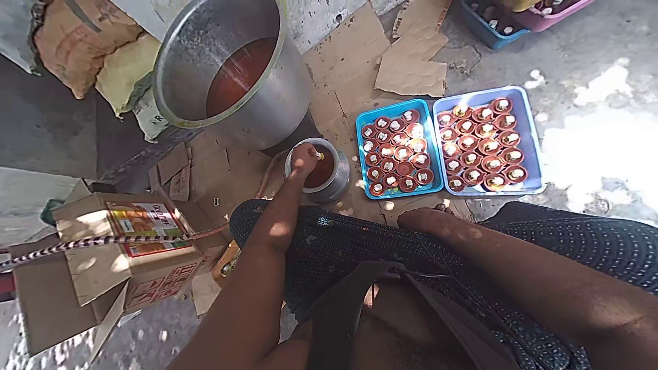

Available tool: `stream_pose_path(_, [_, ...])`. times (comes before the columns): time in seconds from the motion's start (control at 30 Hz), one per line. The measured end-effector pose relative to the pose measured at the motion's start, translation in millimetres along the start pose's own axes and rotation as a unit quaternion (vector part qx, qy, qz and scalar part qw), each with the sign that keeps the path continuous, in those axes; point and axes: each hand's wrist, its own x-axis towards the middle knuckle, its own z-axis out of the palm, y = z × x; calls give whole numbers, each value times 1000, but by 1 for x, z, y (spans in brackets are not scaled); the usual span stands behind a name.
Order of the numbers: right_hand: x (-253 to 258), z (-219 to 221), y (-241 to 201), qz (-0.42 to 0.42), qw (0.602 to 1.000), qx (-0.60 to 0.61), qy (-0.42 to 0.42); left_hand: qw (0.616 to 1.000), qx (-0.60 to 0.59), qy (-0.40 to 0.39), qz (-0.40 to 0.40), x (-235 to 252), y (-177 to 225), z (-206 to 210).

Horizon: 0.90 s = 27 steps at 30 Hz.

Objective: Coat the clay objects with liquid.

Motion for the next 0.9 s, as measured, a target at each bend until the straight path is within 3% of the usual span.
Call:
stream_pose_path(0.37, [2,1,-3,13,1000,-19,-1,981,160,-106,28,4,-10,26])
stream_pose_path(0.9, [5,3,7,-10,1000,-2,14,975,182,-129,11,2,-8,25])
